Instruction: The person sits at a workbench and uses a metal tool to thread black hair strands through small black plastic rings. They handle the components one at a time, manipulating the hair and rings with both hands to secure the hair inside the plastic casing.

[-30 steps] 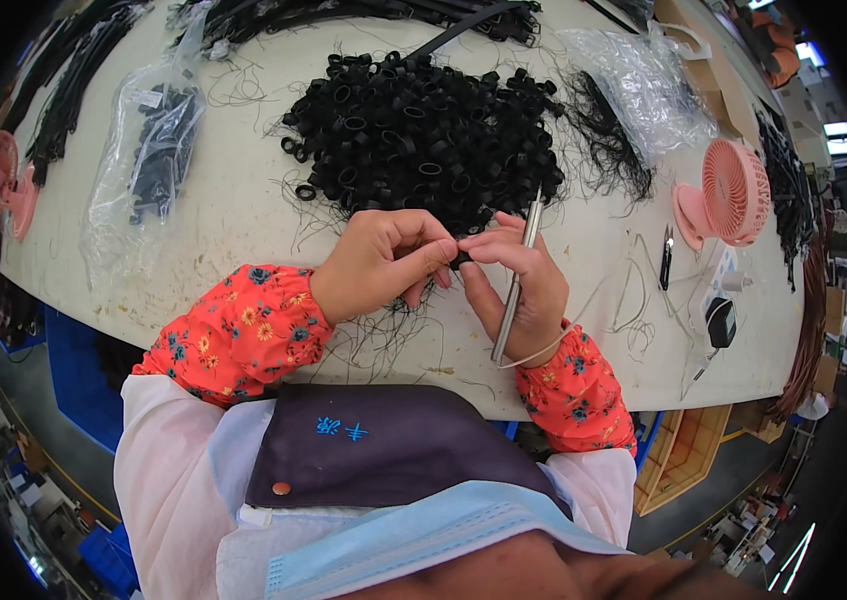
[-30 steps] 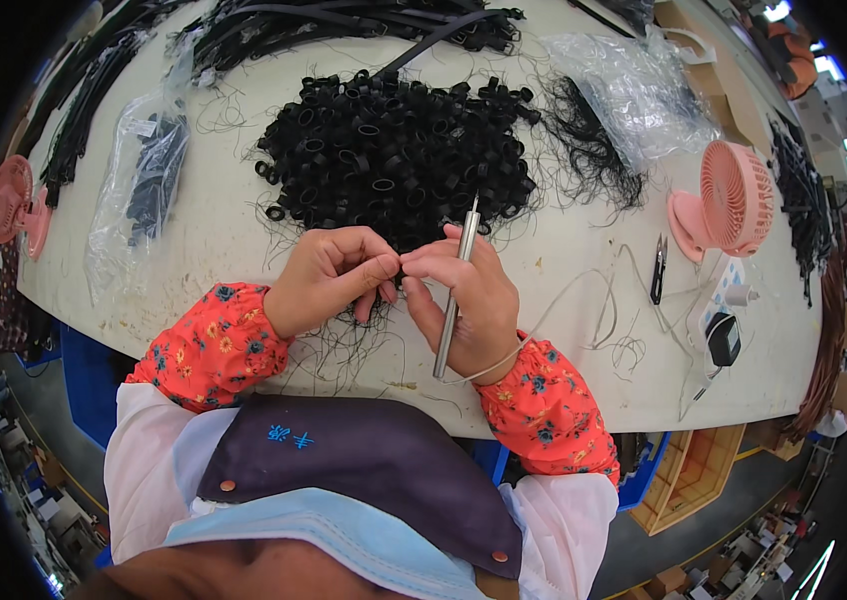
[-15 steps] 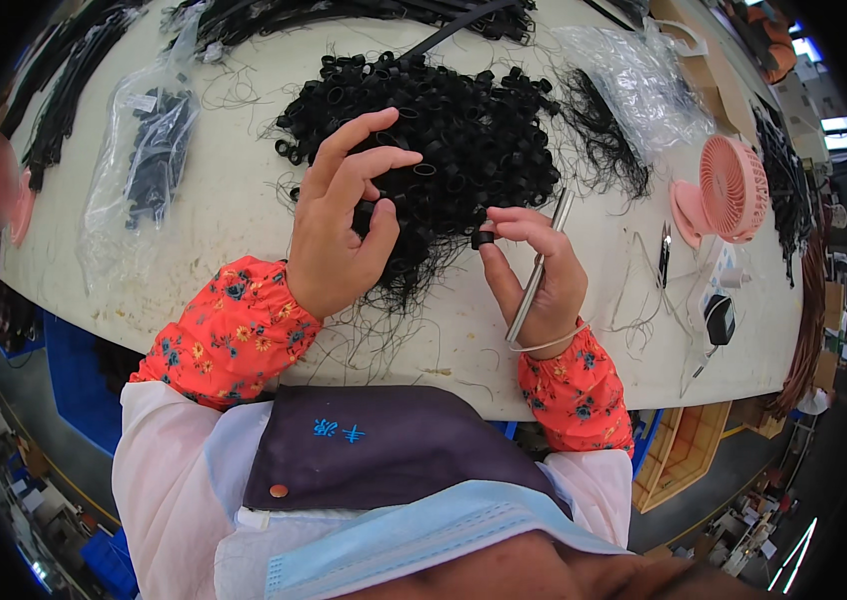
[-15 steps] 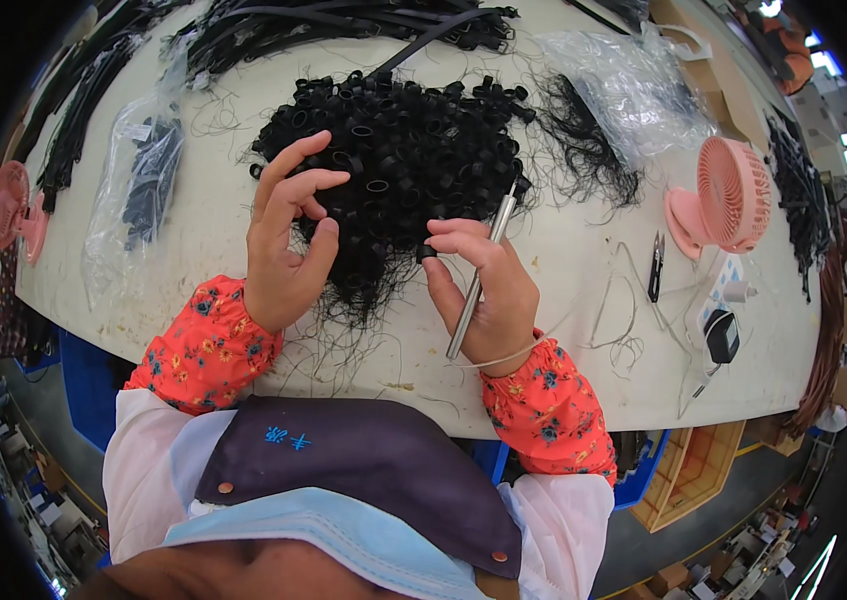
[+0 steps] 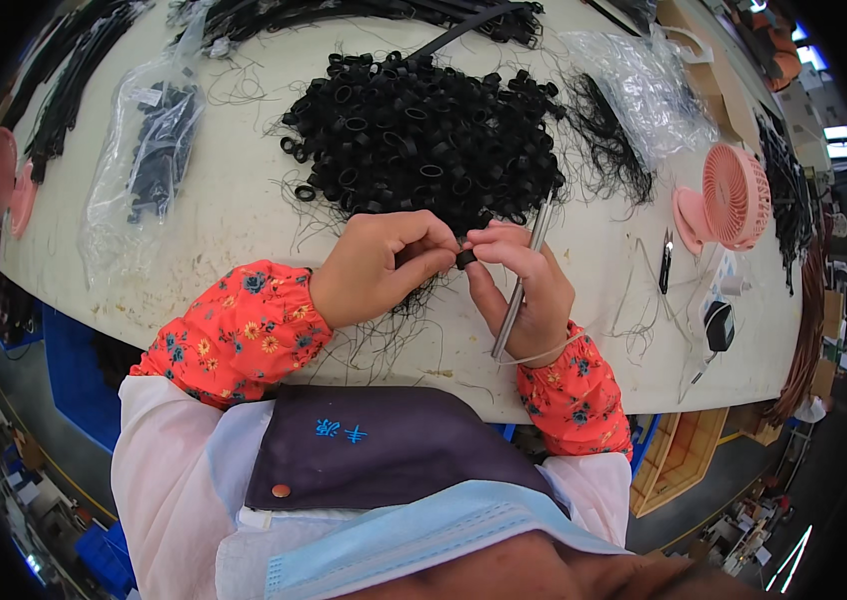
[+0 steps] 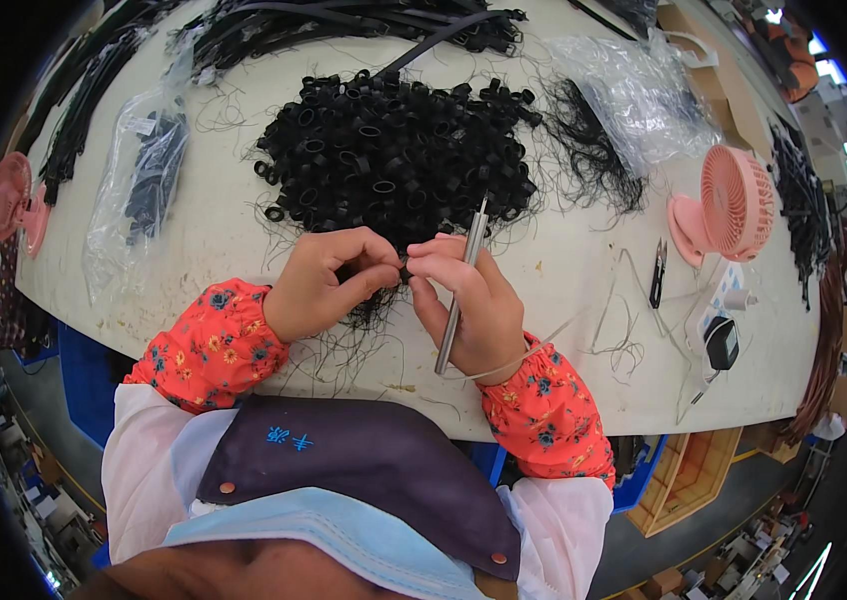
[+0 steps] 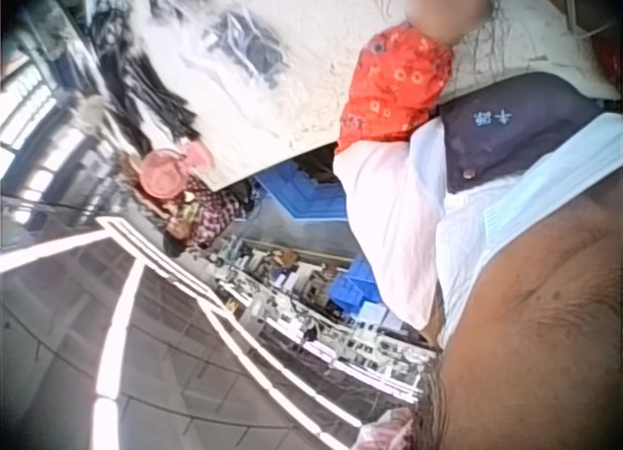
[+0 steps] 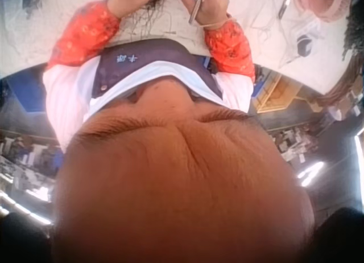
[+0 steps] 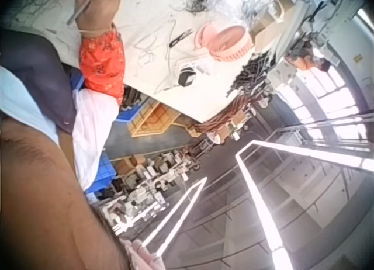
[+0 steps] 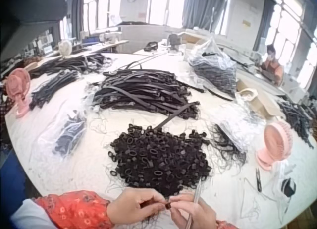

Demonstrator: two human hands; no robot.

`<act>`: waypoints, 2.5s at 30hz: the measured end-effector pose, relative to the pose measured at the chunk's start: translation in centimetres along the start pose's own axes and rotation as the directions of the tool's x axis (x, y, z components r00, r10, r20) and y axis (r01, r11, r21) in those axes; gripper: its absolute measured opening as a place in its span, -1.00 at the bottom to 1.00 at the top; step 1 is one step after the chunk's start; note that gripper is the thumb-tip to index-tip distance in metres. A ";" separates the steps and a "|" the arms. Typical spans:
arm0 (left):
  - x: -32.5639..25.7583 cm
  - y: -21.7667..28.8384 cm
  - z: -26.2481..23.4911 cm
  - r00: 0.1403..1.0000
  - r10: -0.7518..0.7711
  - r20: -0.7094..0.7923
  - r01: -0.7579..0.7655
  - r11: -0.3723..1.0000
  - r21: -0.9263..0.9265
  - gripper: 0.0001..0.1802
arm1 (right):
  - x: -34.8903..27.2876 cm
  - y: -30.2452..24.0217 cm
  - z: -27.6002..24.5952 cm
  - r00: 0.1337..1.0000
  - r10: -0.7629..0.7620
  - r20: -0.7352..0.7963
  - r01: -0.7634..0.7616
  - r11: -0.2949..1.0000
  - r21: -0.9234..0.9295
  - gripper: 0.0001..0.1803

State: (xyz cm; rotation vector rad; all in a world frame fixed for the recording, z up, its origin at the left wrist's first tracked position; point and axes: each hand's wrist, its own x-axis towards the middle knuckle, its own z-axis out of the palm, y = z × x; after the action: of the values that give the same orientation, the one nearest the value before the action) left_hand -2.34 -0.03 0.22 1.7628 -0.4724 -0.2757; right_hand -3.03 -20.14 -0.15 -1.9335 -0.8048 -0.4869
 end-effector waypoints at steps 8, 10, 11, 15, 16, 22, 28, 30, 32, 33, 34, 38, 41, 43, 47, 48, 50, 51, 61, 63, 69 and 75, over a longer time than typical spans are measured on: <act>0.2 -1.4 -0.3 0.988 0.073 -0.138 -0.069 0.997 0.038 -0.81 | -0.5 0.5 -0.1 0.990 0.126 -0.066 -0.125 0.992 0.024 -0.68; 0.4 -0.3 -0.5 0.964 0.080 -0.254 -0.067 0.996 0.060 -0.78 | -0.4 0.4 -0.3 0.990 0.121 -0.075 -0.120 0.993 0.009 -0.68; 0.4 0.1 -0.6 0.962 0.068 -0.265 -0.073 0.997 -0.008 -0.76 | -0.2 0.3 -0.2 0.990 0.115 -0.076 -0.114 0.993 0.010 -0.68; -0.2 1.2 -0.1 0.989 0.024 -0.144 -0.053 0.978 -0.200 -0.62 | 0.0 0.2 -0.2 0.995 0.081 -0.060 -0.081 0.997 0.008 -0.68; -0.3 1.1 0.5 0.990 0.039 -0.136 -0.066 0.977 -0.204 -0.62 | 0.0 0.2 -0.1 0.997 0.065 -0.049 -0.065 0.998 0.001 -0.68; -0.3 -0.5 1.0 0.996 0.040 -0.085 -0.041 0.999 -0.006 -0.79 | 0.1 0.1 0.1 0.999 0.020 -0.034 -0.019 1.000 0.006 -0.67; 0.1 -0.2 0.8 0.977 0.161 -0.138 -0.145 0.982 0.118 -0.88 | -0.5 -0.1 0.2 0.990 0.129 -0.054 -0.125 0.990 0.063 -0.67; 0.1 -0.2 0.7 0.973 0.182 -0.139 -0.164 0.977 0.135 -0.89 | -0.7 -0.1 0.3 0.987 0.153 -0.052 -0.149 0.986 0.069 -0.67; 0.1 -0.2 0.7 0.971 0.201 -0.132 -0.183 0.974 0.135 -0.91 | -0.6 0.0 0.3 0.992 0.117 -0.044 -0.115 0.992 0.057 -0.67; 0.1 -0.4 0.8 0.986 0.128 -0.109 -0.126 0.992 0.018 -0.91 | -0.5 0.0 0.2 0.994 0.100 -0.039 -0.098 0.994 0.050 -0.66; 0.0 -0.6 0.9 0.995 0.057 -0.076 -0.064 0.993 -0.097 -0.92 | -0.3 -0.1 0.1 0.997 0.077 -0.028 -0.077 0.997 0.000 -0.66; -0.1 -0.5 0.7 0.988 -0.115 0.100 0.145 0.912 -0.383 -0.90 | 0.0 -0.2 -0.1 1.000 -0.013 -0.005 0.012 0.994 -0.106 -0.64; -0.2 -0.8 1.0 0.990 -0.103 0.094 0.135 0.876 -0.462 -0.92 | -0.1 -0.1 0.0 0.999 -0.037 0.000 0.037 0.993 -0.111 -0.63; -0.2 -0.9 0.9 0.992 -0.100 0.078 0.123 0.908 -0.401 -0.92 | -0.1 0.0 0.1 0.999 -0.037 0.025 0.039 0.995 -0.096 -0.67; -0.2 -0.7 0.9 0.991 -0.125 0.042 0.132 0.935 -0.330 -0.93 | -0.5 0.1 -0.3 0.998 0.045 0.053 -0.045 0.999 -0.017 -0.76; -0.2 -0.7 1.0 0.993 -0.113 0.030 0.117 0.938 -0.325 -0.93 | -0.7 0.0 -0.3 0.996 0.083 0.043 -0.083 0.996 0.012 -0.74; -0.2 -0.8 1.0 0.996 -0.090 0.002 0.086 0.945 -0.314 -0.93 | -0.6 -0.7 -0.5 0.961 0.273 0.040 -0.272 0.914 0.302 -0.61; -0.2 -0.7 1.0 0.995 -0.095 -0.001 0.091 0.952 -0.292 -0.93 | -0.4 -1.1 -0.6 0.930 0.362 0.060 -0.351 0.828 0.438 -0.54; -0.5 -0.5 0.9 0.998 -0.068 -0.002 0.066 0.983 -0.172 -0.92 | -0.6 -0.5 -1.6 0.852 0.467 0.238 -0.501 0.592 0.631 -0.66; -0.5 -0.5 0.8 0.997 -0.071 -0.005 0.069 0.983 -0.171 -0.92 | -0.6 -0.6 -1.6 0.835 0.483 0.265 -0.529 0.570 0.629 -0.66; -0.5 -0.5 0.8 0.997 -0.077 0.000 0.076 0.981 -0.179 -0.92 | -0.4 -0.9 -1.5 0.813 0.515 0.271 -0.556 0.548 0.625 -0.65; -0.5 -0.6 0.7 0.998 -0.062 0.009 0.063 0.982 -0.181 -0.92 | -0.3 -0.9 -1.5 0.809 0.516 0.281 -0.564 0.547 0.618 -0.65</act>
State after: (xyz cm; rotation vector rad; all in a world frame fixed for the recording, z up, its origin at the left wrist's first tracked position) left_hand -3.01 -0.31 -0.55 1.6015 -0.3830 -0.3553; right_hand -3.95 -21.23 0.91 -1.3741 -0.2927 0.2545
